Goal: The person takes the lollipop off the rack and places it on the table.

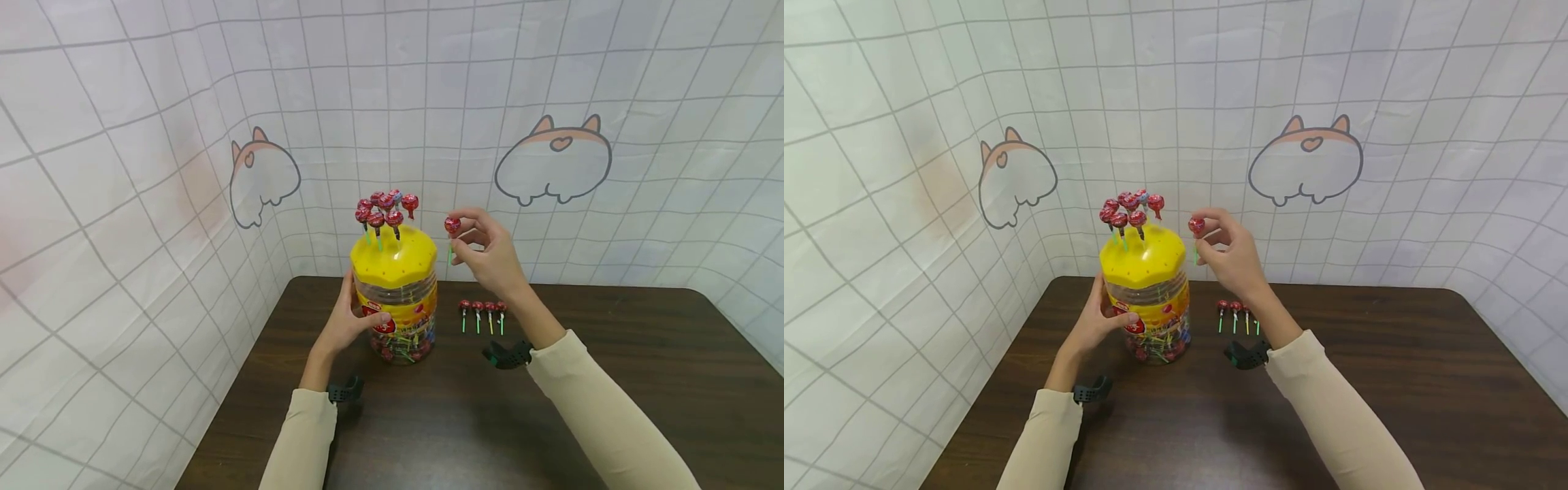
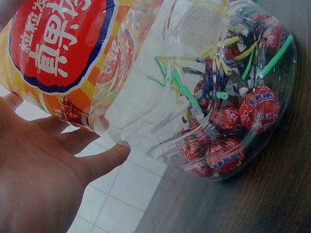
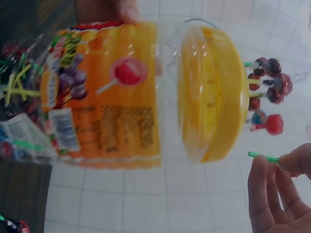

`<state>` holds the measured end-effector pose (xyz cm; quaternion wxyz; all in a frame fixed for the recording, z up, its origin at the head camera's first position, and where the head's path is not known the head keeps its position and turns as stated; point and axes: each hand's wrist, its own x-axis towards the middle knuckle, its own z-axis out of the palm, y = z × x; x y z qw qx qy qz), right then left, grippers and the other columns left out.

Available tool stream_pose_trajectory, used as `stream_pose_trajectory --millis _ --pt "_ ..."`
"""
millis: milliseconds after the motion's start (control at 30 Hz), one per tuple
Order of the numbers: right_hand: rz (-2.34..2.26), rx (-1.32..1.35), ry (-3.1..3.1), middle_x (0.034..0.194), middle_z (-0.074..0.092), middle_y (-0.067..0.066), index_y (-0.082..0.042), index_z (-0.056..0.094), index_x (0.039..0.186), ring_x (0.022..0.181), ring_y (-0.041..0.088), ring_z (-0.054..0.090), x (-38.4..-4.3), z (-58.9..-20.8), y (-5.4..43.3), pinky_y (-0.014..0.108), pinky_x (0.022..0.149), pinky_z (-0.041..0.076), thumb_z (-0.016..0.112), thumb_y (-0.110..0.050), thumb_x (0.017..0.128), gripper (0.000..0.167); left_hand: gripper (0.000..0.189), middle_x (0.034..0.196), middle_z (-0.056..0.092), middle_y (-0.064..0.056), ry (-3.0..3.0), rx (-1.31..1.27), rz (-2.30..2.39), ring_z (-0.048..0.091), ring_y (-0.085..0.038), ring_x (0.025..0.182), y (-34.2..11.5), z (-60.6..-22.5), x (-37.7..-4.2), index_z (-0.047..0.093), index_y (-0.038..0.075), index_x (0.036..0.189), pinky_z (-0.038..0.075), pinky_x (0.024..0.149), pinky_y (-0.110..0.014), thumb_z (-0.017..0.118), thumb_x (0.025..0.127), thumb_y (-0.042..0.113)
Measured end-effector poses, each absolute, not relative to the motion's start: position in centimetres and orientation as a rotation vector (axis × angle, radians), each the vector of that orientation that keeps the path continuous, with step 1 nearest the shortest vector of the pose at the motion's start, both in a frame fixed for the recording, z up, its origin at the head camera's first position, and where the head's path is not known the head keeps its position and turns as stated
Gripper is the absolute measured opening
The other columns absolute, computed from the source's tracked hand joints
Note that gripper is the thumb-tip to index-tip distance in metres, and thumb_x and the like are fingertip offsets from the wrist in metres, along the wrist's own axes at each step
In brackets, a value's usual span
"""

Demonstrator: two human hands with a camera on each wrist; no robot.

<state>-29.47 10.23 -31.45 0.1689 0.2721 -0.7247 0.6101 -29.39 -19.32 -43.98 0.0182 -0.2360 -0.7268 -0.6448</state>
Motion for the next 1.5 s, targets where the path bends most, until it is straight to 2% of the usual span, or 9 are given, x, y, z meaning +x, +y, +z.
stream_pose_trajectory --millis 100,200,367,667,767,1067,1200,1500 --pt "1.745 0.746 -2.077 0.103 0.060 0.019 -0.006 0.060 0.132 0.081 0.034 0.066 -29.6 -32.0 10.9 0.032 0.064 0.063 0.063 0.001 0.095 0.037 0.104 0.155 0.039 -0.002 -2.266 -0.726 -1.986 0.049 -0.029 0.137 -19.4 -44.0 -29.4 0.009 0.048 0.160 0.049 0.109 -0.054 0.082 0.089 0.024" --pt "1.757 0.718 -2.099 0.102 0.061 0.014 -0.005 0.059 0.132 0.079 0.026 0.068 -29.6 -32.7 11.7 0.030 0.064 0.062 0.064 0.002 0.095 0.038 0.104 0.156 0.038 -0.003 -2.268 -0.730 -1.976 0.049 -0.029 0.137 -19.4 -43.9 -29.4 0.009 0.048 0.159 0.049 0.110 -0.054 0.082 0.088 0.025" --pt "1.768 0.667 -2.147 0.101 0.061 0.008 -0.006 0.058 0.132 0.082 0.020 0.069 -29.7 -34.1 13.2 0.032 0.065 0.063 0.063 0.002 0.096 0.037 0.104 0.156 0.038 -0.004 -2.273 -0.727 -1.968 0.049 -0.030 0.137 -19.4 -43.9 -29.4 0.009 0.047 0.160 0.049 0.109 -0.055 0.082 0.088 0.026" --pt "1.753 0.578 -2.241 0.103 0.061 0.014 -0.002 0.054 0.134 0.079 0.025 0.069 -30.1 -37.1 15.8 0.034 0.062 0.063 0.062 0.003 0.096 0.039 0.103 0.156 0.039 -0.005 -2.265 -0.732 -1.983 0.048 -0.031 0.137 -19.3 -43.9 -29.5 0.010 0.046 0.160 0.048 0.110 -0.058 0.081 0.089 0.024" --pt "1.756 0.552 -2.273 0.102 0.060 0.012 -0.001 0.053 0.135 0.077 0.020 0.069 -30.2 -38.0 16.6 0.034 0.063 0.063 0.061 0.003 0.096 0.041 0.103 0.156 0.039 -0.003 -2.271 -0.724 -1.977 0.048 -0.031 0.138 -19.2 -43.8 -29.5 0.010 0.046 0.159 0.046 0.111 -0.058 0.081 0.089 0.023" --pt "1.792 0.504 -2.331 0.106 0.057 0.025 0.000 0.051 0.137 0.074 0.014 0.067 -30.4 -40.1 18.2 0.032 0.065 0.063 0.061 0.007 0.096 0.043 0.103 0.155 0.041 -0.005 -2.262 -0.736 -1.980 0.050 -0.031 0.136 -19.1 -43.7 -29.4 0.010 0.046 0.160 0.048 0.109 -0.057 0.081 0.089 0.023" --pt "1.827 0.472 -2.354 0.105 0.055 0.024 0.003 0.048 0.138 0.075 0.013 0.068 -30.7 -41.0 18.9 0.037 0.068 0.065 0.061 0.006 0.096 0.044 0.103 0.154 0.041 -0.005 -2.254 -0.745 -1.986 0.050 -0.030 0.136 -19.2 -43.9 -29.5 0.010 0.045 0.160 0.049 0.109 -0.055 0.082 0.088 0.024" --pt "1.863 0.403 -2.417 0.104 0.056 0.020 0.000 0.048 0.138 0.079 0.015 0.067 -31.4 -43.2 20.3 0.039 0.070 0.065 0.060 0.005 0.097 0.043 0.102 0.154 0.041 -0.004 -2.257 -0.739 -1.986 0.050 -0.029 0.136 -19.4 -44.0 -29.4 0.011 0.044 0.160 0.049 0.110 -0.054 0.082 0.089 0.024"
